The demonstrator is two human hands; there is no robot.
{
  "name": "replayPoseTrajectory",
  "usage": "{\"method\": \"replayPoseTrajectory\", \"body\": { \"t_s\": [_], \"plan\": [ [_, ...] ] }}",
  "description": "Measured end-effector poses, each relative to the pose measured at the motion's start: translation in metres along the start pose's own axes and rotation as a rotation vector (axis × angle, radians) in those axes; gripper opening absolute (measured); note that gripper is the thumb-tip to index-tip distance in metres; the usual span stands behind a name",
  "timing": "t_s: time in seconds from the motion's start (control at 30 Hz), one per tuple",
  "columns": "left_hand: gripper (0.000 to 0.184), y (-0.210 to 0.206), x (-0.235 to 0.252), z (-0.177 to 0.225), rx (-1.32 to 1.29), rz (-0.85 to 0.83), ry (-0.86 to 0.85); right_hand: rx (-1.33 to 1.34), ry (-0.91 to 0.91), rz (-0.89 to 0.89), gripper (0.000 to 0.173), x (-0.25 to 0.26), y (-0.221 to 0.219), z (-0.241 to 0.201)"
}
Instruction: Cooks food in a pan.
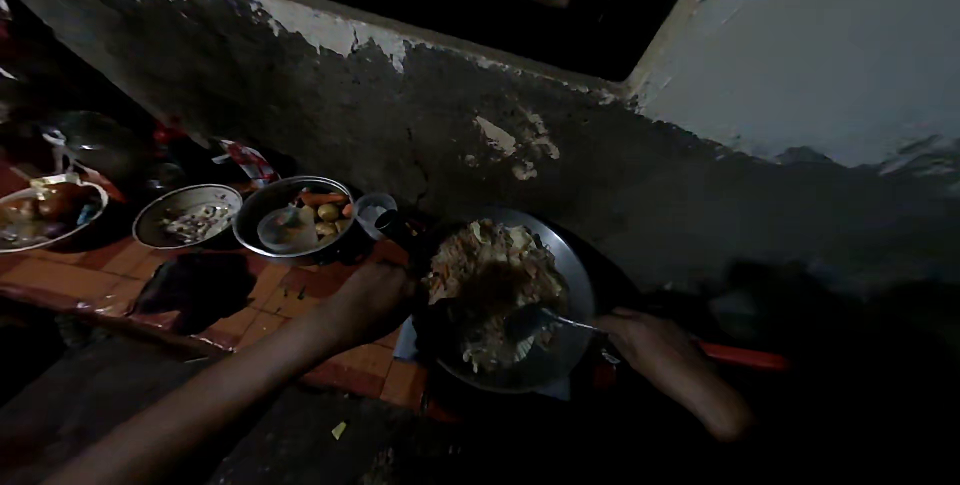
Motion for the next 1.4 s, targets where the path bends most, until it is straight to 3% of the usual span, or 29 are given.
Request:
{"method": "replayPoseTrajectory", "body": {
  "t_s": [0.1, 0.2, 0.33, 0.53, 0.73, 0.9, 1.17, 1.4],
  "plan": [
    [0.02, 0.017, 0.003, -0.004, -0.007, 0.135, -0.021, 0.046, 0.002, 0.136, 0.035, -0.002, 0.038, 0.006],
    [0.016, 0.028, 0.015, -0.004, 0.022, 0.221, -0.007, -0.014, -0.141, 0.146, 0.035, 0.02, 0.052, 0.018],
    [0.021, 0.016, 0.044, 0.005, 0.017, 0.002, 0.175, -0.11, -0.275, 0.023, 0.034, 0.058, 0.036, -0.001],
    [0.025, -0.009, 0.073, 0.026, 0.031, -0.19, 0.176, -0.196, -0.135, -0.277, 0.03, 0.06, 0.012, -0.059],
    [0.025, -0.016, 0.082, 0.029, 0.0, -0.202, 0.14, 0.117, 0.052, -0.402, 0.034, 0.101, -0.012, -0.012],
    [0.026, 0.009, 0.086, 0.04, -0.021, -0.117, 0.11, 0.366, -0.05, -0.483, 0.032, 0.093, 0.006, 0.016],
    [0.021, 0.049, 0.121, 0.047, 0.051, 0.043, 0.104, 0.264, -0.111, -0.222, 0.025, 0.108, 0.055, 0.056],
    [0.019, 0.04, 0.128, 0.025, 0.212, 0.067, 0.181, -0.092, -0.194, 0.056, 0.023, 0.104, 0.054, 0.016]
  ]
}}
Point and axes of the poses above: each hand's wrist, its own x-axis towards the middle knuckle, its own y-axis out of the back of the hand, z = x × y, the point moved 7 cm from there along x, towards the middle knuckle, and after that the axes turned 7 degrees about -x, right-handed, at the moved point
